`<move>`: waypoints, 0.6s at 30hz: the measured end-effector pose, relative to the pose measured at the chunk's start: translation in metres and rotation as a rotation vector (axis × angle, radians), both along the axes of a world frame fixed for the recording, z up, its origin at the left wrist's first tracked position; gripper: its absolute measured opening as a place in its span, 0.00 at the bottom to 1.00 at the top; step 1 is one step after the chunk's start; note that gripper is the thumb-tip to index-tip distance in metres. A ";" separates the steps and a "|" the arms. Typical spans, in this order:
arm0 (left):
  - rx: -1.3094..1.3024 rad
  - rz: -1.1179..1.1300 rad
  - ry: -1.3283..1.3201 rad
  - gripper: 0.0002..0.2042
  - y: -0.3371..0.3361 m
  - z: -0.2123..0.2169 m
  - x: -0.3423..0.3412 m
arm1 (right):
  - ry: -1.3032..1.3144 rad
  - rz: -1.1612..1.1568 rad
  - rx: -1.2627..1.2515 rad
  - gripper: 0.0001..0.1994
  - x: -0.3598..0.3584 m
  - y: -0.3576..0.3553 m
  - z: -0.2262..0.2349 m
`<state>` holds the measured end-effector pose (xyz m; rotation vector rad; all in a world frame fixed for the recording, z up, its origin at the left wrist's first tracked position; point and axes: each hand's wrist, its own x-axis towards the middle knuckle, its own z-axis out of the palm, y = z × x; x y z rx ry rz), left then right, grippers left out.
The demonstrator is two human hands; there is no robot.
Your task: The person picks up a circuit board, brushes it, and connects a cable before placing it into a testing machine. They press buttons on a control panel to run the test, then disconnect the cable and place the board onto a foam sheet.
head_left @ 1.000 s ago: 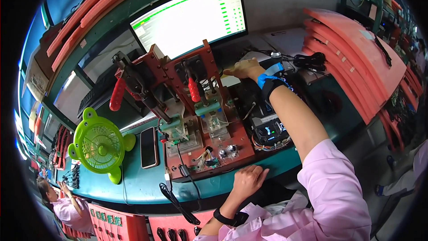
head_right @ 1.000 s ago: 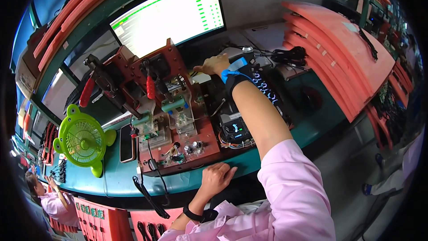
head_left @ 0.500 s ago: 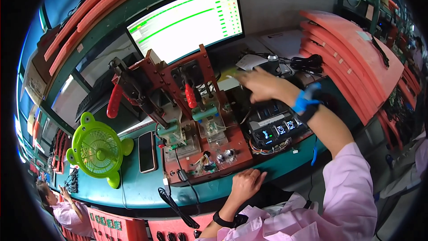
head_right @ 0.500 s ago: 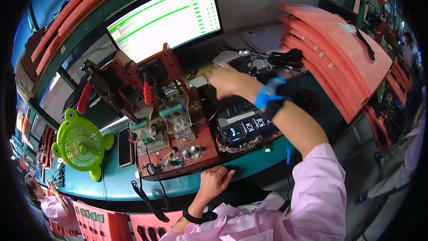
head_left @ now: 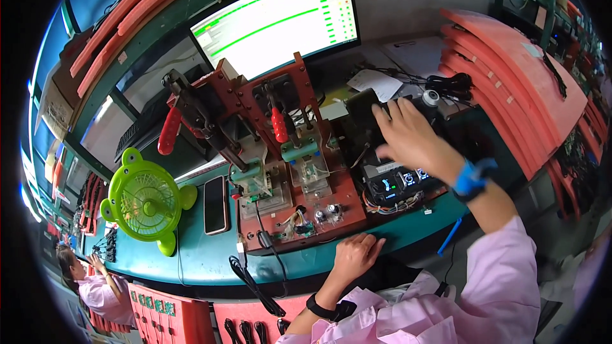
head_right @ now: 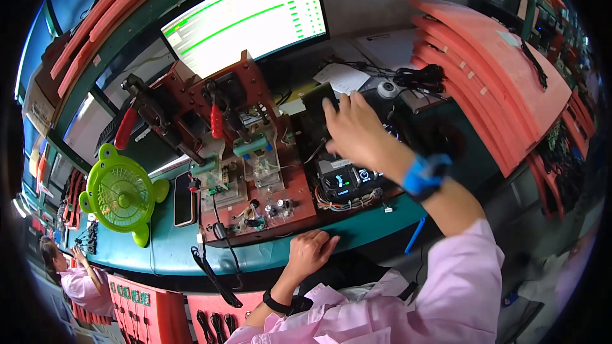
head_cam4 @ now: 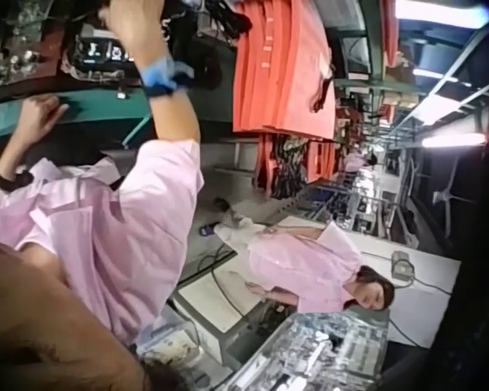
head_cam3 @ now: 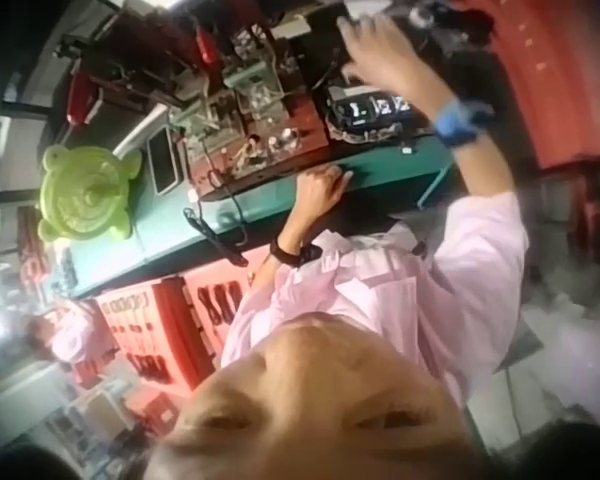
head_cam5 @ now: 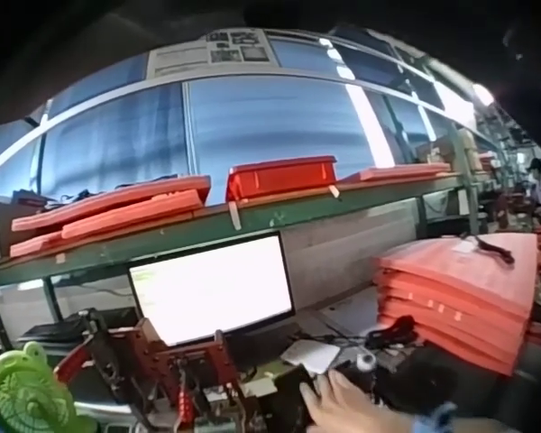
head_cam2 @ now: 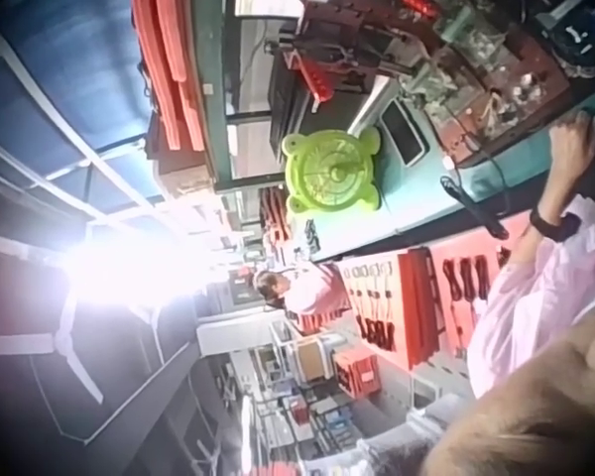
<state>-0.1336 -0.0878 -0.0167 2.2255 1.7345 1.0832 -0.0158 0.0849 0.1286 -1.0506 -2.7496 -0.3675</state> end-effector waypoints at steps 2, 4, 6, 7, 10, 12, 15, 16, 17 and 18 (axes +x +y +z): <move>0.012 -0.026 -0.002 0.14 0.008 0.002 0.008 | -0.003 0.039 0.205 0.38 0.027 -0.015 -0.006; 0.012 -0.027 -0.001 0.14 0.009 0.003 0.008 | 0.023 0.090 0.125 0.39 0.031 -0.013 -0.011; 0.000 -0.023 0.010 0.14 0.005 0.004 0.007 | 0.060 0.104 0.004 0.39 0.023 0.002 -0.013; -0.005 -0.036 0.009 0.14 0.004 0.003 0.008 | 0.080 0.091 -0.074 0.39 0.011 0.028 -0.005; 0.004 -0.035 -0.019 0.14 0.008 0.006 0.013 | -0.026 -0.101 -0.374 0.32 -0.034 0.096 0.019; 0.006 -0.024 -0.025 0.14 0.008 0.006 0.012 | -0.106 -0.166 -0.426 0.29 -0.068 0.109 0.011; 0.003 -0.024 -0.052 0.14 0.008 0.003 0.009 | -0.012 -0.248 -0.276 0.20 -0.093 0.114 -0.013; 0.002 -0.027 -0.049 0.14 0.008 0.004 0.008 | 0.077 -0.204 -0.226 0.18 -0.094 0.114 -0.015; 0.002 -0.030 -0.049 0.14 0.009 0.005 0.008 | 0.162 -0.161 -0.175 0.16 -0.092 0.116 -0.017; 0.002 -0.035 -0.049 0.14 0.009 0.005 0.009 | 0.247 -0.118 -0.123 0.15 -0.089 0.116 -0.018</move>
